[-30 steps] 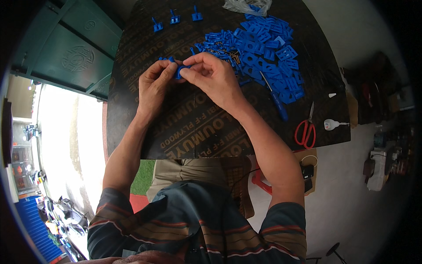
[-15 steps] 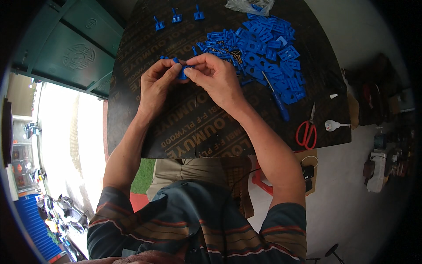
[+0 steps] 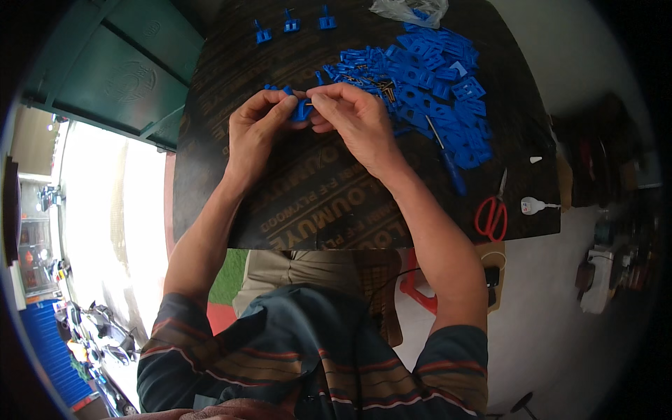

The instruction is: The person assembles plastic clips by fitting components together by hand and pushing pins into place with a screwdriver.

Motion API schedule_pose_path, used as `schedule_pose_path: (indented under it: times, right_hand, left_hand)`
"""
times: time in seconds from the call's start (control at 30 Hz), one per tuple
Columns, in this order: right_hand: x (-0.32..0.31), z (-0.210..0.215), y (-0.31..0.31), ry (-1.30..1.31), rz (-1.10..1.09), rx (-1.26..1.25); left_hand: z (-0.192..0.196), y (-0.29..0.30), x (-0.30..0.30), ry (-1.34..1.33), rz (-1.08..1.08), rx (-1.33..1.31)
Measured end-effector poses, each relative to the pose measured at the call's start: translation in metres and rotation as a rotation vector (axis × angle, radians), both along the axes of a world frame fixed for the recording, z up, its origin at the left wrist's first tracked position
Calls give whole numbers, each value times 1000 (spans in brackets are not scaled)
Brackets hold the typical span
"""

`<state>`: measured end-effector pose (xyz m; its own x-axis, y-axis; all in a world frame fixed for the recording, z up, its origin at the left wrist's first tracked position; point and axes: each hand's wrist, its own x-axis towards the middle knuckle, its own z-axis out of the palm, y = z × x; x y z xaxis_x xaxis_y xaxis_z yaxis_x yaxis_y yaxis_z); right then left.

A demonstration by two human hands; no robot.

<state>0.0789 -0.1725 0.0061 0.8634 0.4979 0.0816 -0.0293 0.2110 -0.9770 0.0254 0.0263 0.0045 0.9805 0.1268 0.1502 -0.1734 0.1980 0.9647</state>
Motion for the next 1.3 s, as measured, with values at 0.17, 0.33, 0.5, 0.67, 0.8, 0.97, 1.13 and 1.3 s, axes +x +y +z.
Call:
schedule_pose_path:
  times: [0.17, 0.33, 0.5, 0.67, 0.8, 0.97, 1.13, 1.3]
  right_hand:
    - [-2, 2, 0, -46, -27, -6]
    - [-4, 8, 1, -53, -31, -24]
    - [-4, 8, 2, -56, -35, -23]
    - [-3, 7, 2, -64, -34, -32]
    - [-4, 0, 5, -66, -42, -28]
    - [-5, 2, 8, -74, -57, -1]
    - [-4, 0, 8, 11, -5, 45]
    - [-4, 3, 7, 14, -16, 11]
  left_hand:
    - [2, 0, 0, 14, -22, -55]
    - [2, 1, -1, 2, -26, -64]
    - [0, 1, 0, -7, -38, -92]
    - [-3, 6, 0, -12, -82, -14]
    - [-5, 7, 0, -29, -30, 83]
    - [-10, 3, 3, -85, 31, 84]
    - [-3, 1, -1, -50, 6, -31]
    - [-3, 2, 0, -76, -26, 23]
